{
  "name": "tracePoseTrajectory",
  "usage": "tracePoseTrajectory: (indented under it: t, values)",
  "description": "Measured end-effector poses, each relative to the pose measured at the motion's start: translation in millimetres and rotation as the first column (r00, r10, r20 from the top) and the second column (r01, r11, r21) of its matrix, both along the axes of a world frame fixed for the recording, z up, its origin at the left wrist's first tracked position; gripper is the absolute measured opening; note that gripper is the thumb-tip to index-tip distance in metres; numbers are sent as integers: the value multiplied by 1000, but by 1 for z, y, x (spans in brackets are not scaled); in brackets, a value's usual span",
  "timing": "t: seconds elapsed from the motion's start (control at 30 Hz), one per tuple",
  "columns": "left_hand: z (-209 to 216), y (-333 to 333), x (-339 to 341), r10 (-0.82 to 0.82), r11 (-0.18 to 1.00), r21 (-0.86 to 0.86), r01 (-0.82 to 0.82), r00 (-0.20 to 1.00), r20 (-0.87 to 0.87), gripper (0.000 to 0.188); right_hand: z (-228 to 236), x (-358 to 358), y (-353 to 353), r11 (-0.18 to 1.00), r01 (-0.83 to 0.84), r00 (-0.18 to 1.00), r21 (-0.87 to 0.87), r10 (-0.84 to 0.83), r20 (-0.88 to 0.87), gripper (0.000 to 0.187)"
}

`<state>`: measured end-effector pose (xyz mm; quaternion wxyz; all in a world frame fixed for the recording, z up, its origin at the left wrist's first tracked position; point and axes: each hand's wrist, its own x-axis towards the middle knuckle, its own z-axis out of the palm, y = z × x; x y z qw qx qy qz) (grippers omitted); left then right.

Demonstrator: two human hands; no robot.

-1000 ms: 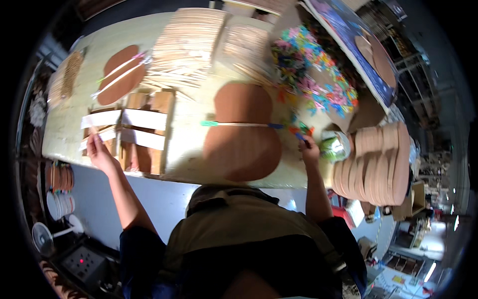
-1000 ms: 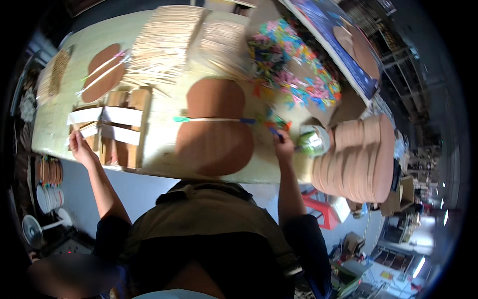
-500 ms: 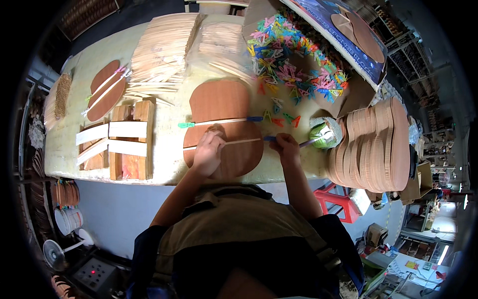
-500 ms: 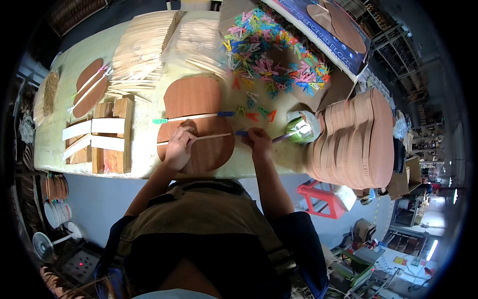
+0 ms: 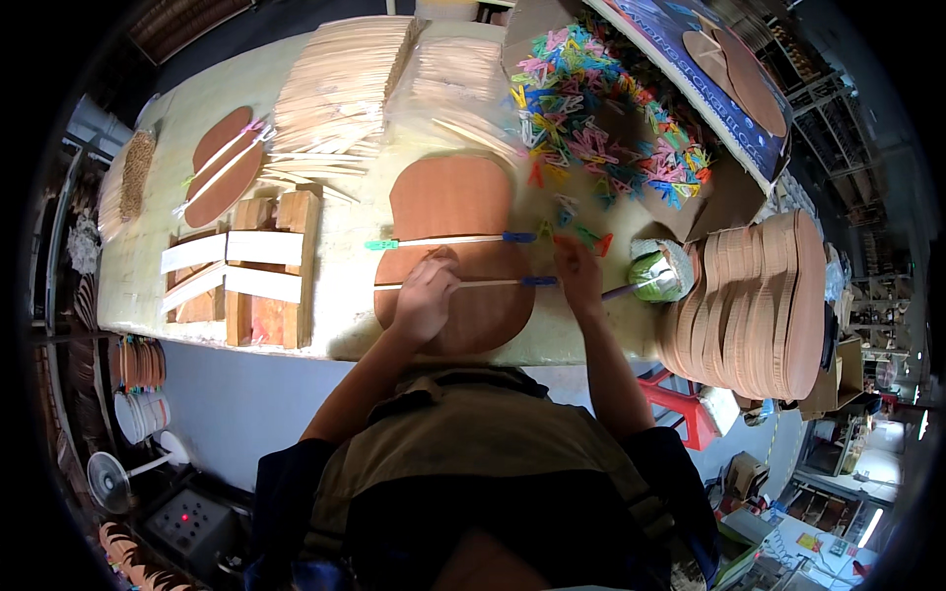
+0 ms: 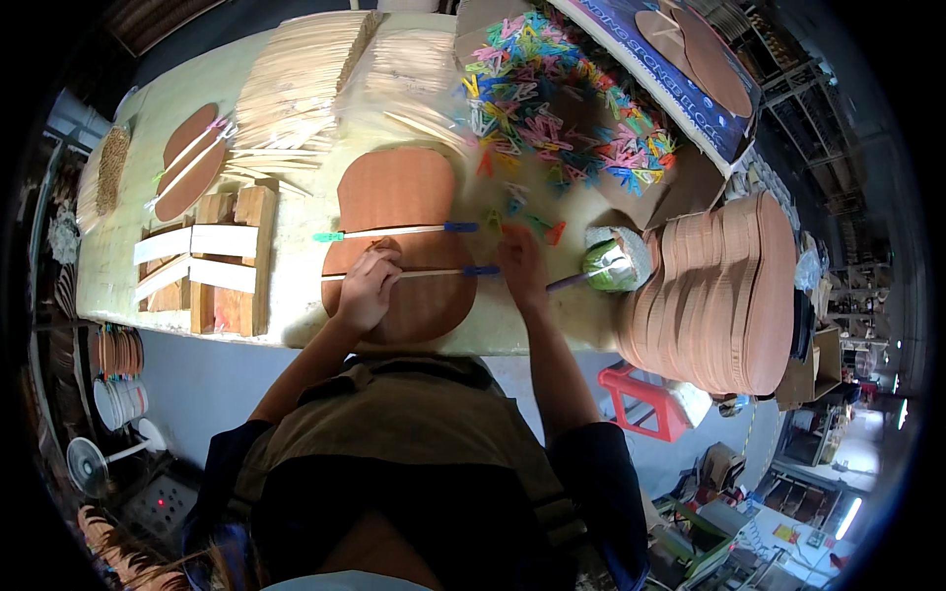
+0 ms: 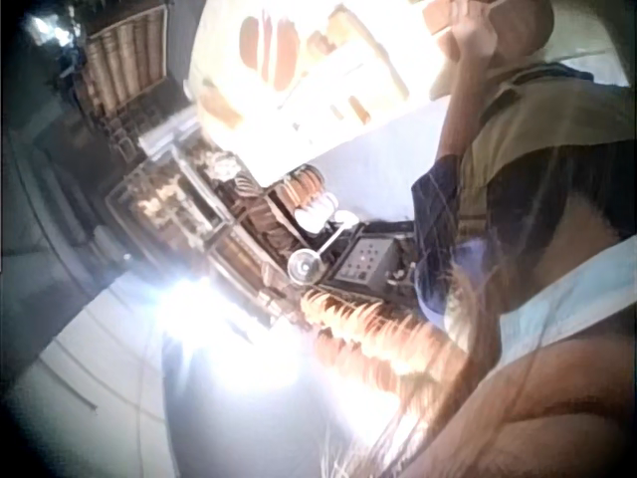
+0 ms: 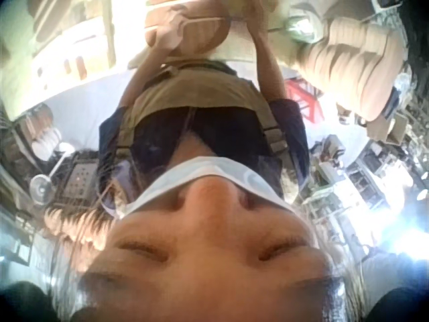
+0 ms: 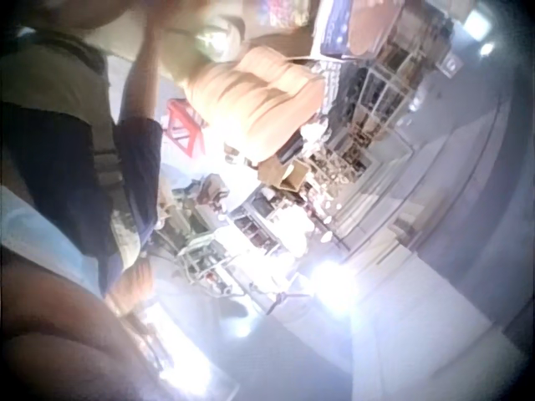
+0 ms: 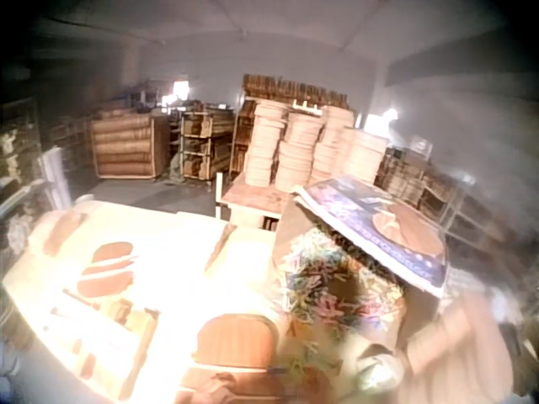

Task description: The person assembles wooden parts on a workbench. They pick up rectangular wooden pieces and apply glue to the edges using a brush. They then attach circular wooden pieces to the glued edges and secure them with colorful plastic clips. The person repeats this process for multiple units, stacking the finished assemblies on the table.

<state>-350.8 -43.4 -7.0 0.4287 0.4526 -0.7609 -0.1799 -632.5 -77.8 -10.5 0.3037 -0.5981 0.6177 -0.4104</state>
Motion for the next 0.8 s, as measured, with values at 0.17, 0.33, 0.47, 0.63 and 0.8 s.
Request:
tracePoseTrajectory:
  t: [0.17,0.33,0.47,0.63,0.8]
  values:
    - [0,-4,2,-5,1000,7,5,1000,8,7,-27,-21,-75,871,-490,534,-22,281,-797,26]
    - [1,-3,2,-7,997,80,8,1000,-7,7,6,17,-113,942,-219,778,-253,12,-629,12]
    - [0,-2,1,-25,996,82,25,1000,-4,8,29,77,-122,955,-262,876,-141,174,-449,19]
    - [-5,-4,2,-19,1000,-12,18,1000,-12,10,41,118,-105,960,-272,852,-70,207,-480,26]
    - [1,-3,5,-23,1000,-12,22,999,-45,12,45,124,-102,841,-517,709,-159,317,-629,23]
